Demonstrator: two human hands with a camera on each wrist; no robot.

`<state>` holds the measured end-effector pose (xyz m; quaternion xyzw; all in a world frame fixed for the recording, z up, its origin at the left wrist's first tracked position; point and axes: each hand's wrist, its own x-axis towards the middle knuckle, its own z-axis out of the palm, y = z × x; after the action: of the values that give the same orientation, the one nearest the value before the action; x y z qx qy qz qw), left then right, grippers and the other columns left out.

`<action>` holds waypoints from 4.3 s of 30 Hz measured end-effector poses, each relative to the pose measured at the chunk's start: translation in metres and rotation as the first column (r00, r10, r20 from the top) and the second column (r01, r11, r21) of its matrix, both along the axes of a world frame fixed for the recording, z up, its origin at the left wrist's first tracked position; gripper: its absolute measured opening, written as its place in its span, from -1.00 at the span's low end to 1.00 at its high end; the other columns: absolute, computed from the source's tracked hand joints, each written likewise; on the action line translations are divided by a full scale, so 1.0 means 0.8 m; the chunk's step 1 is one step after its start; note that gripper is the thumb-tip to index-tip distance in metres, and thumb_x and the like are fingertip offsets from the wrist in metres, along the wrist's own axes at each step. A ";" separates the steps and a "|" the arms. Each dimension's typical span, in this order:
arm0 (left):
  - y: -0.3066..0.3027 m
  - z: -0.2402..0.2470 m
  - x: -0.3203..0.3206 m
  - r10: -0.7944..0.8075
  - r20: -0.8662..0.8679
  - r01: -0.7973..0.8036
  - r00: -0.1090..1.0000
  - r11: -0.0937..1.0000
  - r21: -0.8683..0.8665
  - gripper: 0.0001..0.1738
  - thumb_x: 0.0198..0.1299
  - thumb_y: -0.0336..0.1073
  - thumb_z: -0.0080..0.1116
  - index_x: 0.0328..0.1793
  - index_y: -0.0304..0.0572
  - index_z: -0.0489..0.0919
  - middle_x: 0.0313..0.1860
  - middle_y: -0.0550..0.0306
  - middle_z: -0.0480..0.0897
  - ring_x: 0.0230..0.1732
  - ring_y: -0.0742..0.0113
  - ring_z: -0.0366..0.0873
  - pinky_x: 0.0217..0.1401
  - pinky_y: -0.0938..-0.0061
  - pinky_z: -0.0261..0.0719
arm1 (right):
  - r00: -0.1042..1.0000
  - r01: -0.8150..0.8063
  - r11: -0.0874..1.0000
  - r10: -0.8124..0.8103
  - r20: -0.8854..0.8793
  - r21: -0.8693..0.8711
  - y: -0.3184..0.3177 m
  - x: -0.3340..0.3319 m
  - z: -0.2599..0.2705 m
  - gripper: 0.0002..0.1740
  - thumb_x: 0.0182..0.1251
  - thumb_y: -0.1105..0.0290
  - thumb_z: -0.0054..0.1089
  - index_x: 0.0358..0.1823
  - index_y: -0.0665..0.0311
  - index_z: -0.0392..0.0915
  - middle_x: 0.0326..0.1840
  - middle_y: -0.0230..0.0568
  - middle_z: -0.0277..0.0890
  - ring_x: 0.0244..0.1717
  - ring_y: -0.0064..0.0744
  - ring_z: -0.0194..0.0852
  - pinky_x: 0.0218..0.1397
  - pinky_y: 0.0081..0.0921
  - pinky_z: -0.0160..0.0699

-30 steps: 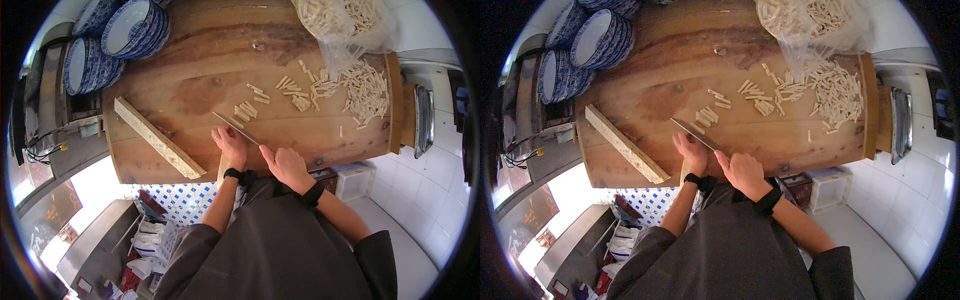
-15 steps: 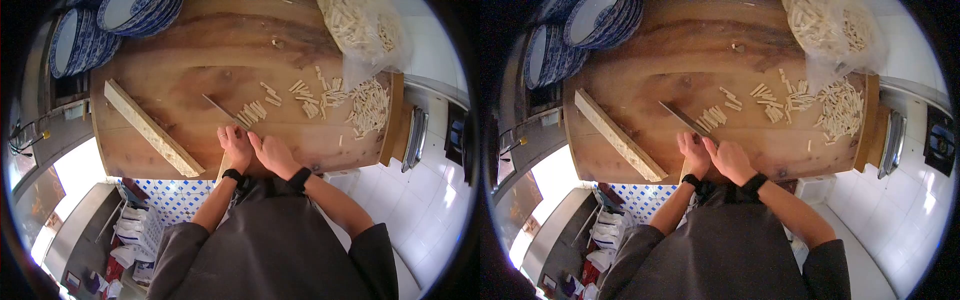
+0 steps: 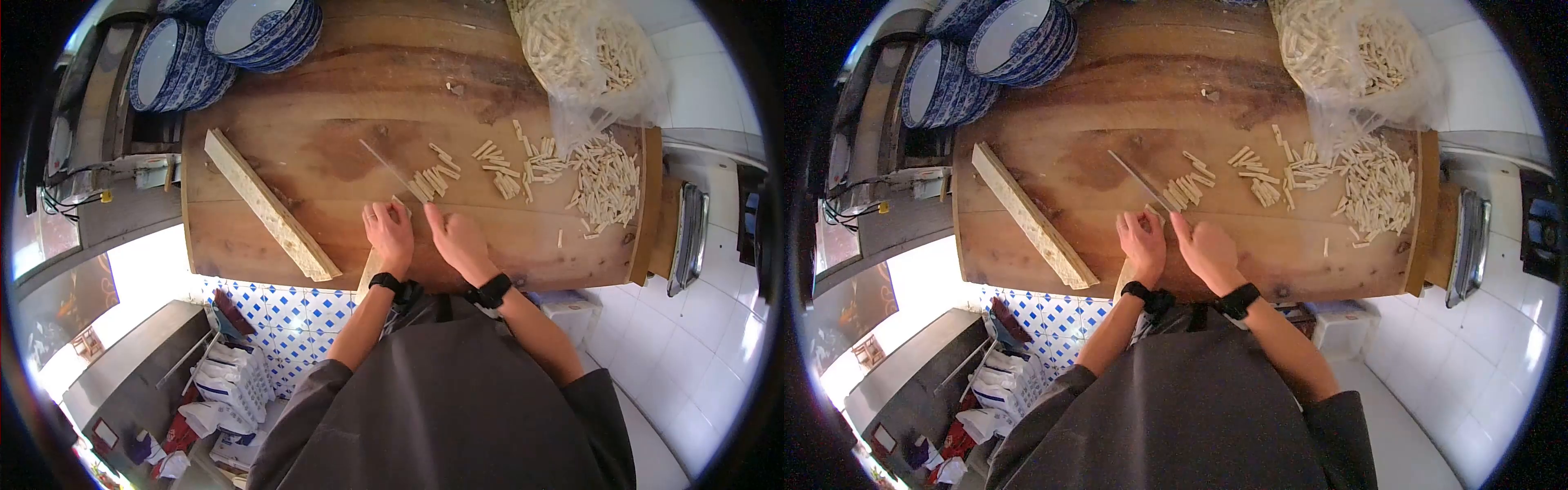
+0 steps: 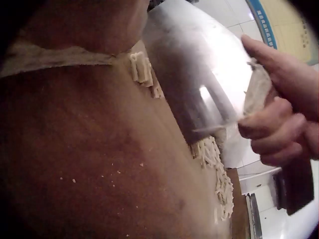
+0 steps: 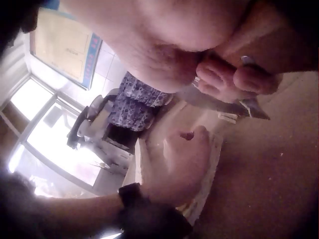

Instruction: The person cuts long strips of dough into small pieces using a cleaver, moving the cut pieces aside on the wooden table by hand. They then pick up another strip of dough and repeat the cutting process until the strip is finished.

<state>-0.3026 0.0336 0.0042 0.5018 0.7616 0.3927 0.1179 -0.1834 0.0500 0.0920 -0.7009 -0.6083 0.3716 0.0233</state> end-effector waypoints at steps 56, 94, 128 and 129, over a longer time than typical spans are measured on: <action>-0.009 0.003 0.003 0.073 0.207 -0.058 0.976 0.995 -0.075 -0.82 0.10 -0.44 0.18 -0.31 -0.28 0.38 -0.29 -0.13 0.37 -0.17 -0.11 0.32 -0.15 0.10 0.31 | 0.995 -0.078 0.992 0.083 0.052 -0.099 0.016 -0.049 -0.015 -0.05 0.38 -0.37 -0.35 -0.53 0.47 0.61 -0.50 0.33 0.54 -0.34 0.30 0.60 -0.26 0.02 0.60; -0.124 0.050 -0.030 -0.347 -0.188 0.236 0.919 0.866 -0.441 -0.55 0.03 -0.36 0.26 0.12 0.04 0.50 -0.04 -0.14 0.50 0.04 -0.15 0.46 0.08 0.09 0.50 | 0.985 0.161 0.967 -0.144 -0.095 0.197 -0.038 0.182 -0.021 -0.11 0.47 -0.26 -0.41 -0.54 0.45 0.59 -0.60 0.25 0.47 -0.51 0.24 0.51 -0.46 -0.02 0.41; -0.091 0.078 -0.073 -0.231 -0.228 0.027 0.946 0.756 -0.654 -0.10 -0.20 0.13 0.49 0.13 -0.38 0.41 0.07 -0.30 0.45 0.16 -0.18 0.37 0.18 0.07 0.40 | 0.993 0.089 0.956 -0.108 0.054 0.280 -0.048 0.152 -0.032 -0.25 0.45 -0.19 -0.20 -0.50 0.42 0.55 -0.58 0.25 0.51 -0.49 0.26 0.54 -0.44 0.01 0.50; -0.091 0.080 -0.072 -0.243 -0.269 0.022 0.932 0.780 -0.625 -0.15 -0.18 0.14 0.48 0.08 -0.38 0.44 0.04 -0.29 0.45 0.13 -0.19 0.40 0.14 0.06 0.43 | 0.992 0.089 0.953 -0.110 0.058 0.289 -0.050 0.151 -0.031 -0.25 0.45 -0.20 -0.21 -0.50 0.42 0.56 -0.58 0.25 0.51 -0.49 0.26 0.55 -0.44 0.00 0.50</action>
<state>-0.3599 -0.0394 0.0681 0.5487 0.8181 0.0243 0.1703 -0.0624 0.0101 0.0672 -0.7333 -0.6199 0.2520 0.1207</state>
